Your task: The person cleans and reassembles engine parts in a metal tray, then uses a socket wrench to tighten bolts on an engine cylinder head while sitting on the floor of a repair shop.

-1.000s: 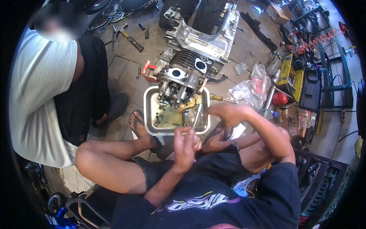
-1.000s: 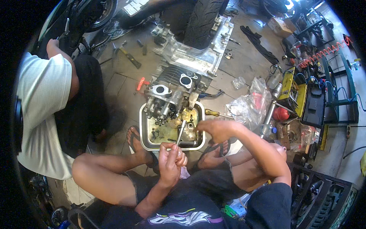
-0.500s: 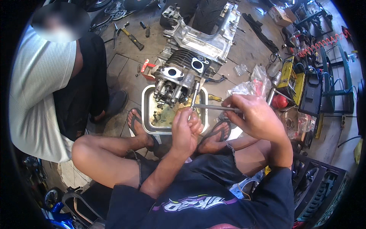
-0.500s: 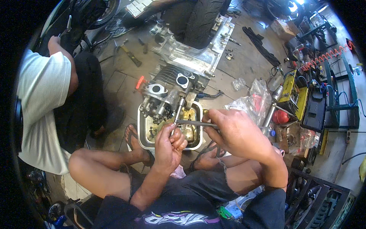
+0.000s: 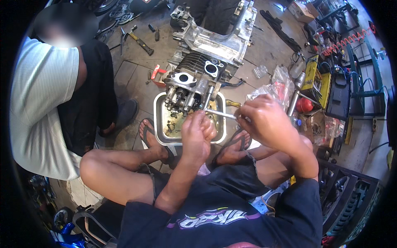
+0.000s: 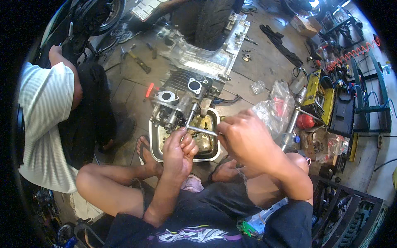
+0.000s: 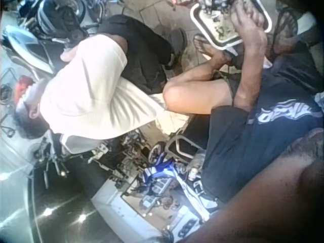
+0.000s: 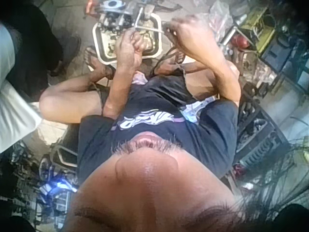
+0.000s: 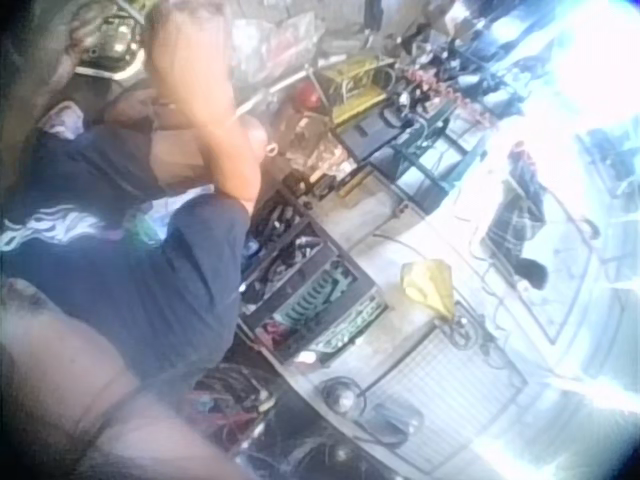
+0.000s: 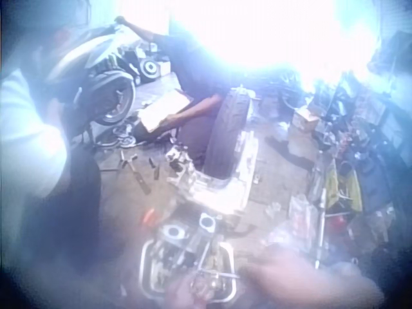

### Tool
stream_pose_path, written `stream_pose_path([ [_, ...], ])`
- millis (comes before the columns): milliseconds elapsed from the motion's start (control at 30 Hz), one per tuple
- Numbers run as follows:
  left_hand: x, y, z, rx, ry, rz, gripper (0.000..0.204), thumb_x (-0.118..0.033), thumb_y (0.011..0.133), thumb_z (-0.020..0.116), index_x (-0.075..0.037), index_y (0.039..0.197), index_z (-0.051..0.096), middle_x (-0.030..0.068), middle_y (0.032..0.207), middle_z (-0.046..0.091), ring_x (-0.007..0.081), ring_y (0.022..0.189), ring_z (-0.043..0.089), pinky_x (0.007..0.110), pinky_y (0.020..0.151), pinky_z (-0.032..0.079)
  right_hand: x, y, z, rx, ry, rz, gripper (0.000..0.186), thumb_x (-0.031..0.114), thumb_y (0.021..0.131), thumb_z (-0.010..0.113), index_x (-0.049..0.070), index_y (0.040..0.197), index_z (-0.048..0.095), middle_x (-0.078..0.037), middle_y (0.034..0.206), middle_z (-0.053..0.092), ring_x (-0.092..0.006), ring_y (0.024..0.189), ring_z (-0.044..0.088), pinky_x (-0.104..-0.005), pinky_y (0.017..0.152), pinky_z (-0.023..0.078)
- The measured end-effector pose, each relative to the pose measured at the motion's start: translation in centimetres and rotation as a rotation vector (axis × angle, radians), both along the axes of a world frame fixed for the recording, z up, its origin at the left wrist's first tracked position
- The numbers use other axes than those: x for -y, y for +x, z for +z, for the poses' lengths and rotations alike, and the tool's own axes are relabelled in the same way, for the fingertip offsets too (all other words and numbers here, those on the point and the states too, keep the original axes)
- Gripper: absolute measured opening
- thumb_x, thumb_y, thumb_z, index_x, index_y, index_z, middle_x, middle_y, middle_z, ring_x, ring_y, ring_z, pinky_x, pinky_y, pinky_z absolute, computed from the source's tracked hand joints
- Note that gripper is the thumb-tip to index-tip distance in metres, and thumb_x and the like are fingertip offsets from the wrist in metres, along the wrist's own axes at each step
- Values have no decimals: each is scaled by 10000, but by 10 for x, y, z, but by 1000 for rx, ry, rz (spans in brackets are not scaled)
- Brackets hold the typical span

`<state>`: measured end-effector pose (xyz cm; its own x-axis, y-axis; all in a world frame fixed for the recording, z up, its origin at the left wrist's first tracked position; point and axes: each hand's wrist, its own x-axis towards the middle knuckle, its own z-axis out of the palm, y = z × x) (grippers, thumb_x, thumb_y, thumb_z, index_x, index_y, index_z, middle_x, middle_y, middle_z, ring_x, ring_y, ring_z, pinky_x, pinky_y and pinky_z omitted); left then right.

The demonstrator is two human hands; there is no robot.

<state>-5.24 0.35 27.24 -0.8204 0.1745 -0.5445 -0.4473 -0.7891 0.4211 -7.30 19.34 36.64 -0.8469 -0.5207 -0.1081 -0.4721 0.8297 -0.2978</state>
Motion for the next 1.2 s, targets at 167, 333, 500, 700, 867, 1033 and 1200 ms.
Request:
stream_pose_path([
  [167,-18,7,-13,-111,-233,60,99,-112,989,529,-73,1067,484,-19,646,374,58,486,303,233,434,249,-1,6,-89,231,-104,40,376,217,766,713,27,1066,592,-173,962,623,-363,909,627,-460,806,489],
  [333,-10,9,-11,-95,-157,13,65,-116,1013,482,-79,1066,482,-15,649,369,62,480,293,233,436,250,31,6,-141,16,-456,-45,347,179,810,693,8,1067,535,-210,984,596,-431,921,596,-506,804,481],
  [500,-3,27,-4,-47,-57,-69,73,-115,1017,462,-70,1075,463,-8,657,379,65,489,306,232,443,257,19,3,-117,496,-341,29,210,162,882,625,-4,997,570,-230,819,621,-438,824,612,-508,725,474],
  [700,1,24,-13,-185,-241,-59,91,-129,1023,464,-67,1086,445,-13,665,375,51,507,305,223,457,262,6,1,-18,340,-59,-51,216,194,882,644,11,991,610,-200,815,640,-415,782,623,-473,685,484],
  [867,1,18,-13,-199,-268,-52,97,-151,1030,462,-62,1066,449,-26,658,363,46,509,300,222,458,259,12,3,17,-77,-265,-170,189,143,818,716,34,946,631,-138,853,652,-346,797,637,-445,679,494],
  [1033,1,11,-13,-112,-95,-69,95,-155,1028,473,-64,999,477,-32,645,347,50,491,283,227,444,248,25,1,12,-424,-392,-94,176,105,757,749,52,878,632,-97,875,634,-294,825,619,-394,729,489],
  [1200,5,4,-12,-102,-29,-49,98,-146,1024,482,-60,978,486,-43,629,346,49,475,271,224,431,241,20,0,7,-377,-322,-8,181,111,750,740,54,897,650,-104,900,639,-277,865,613,-391,784,482],
])
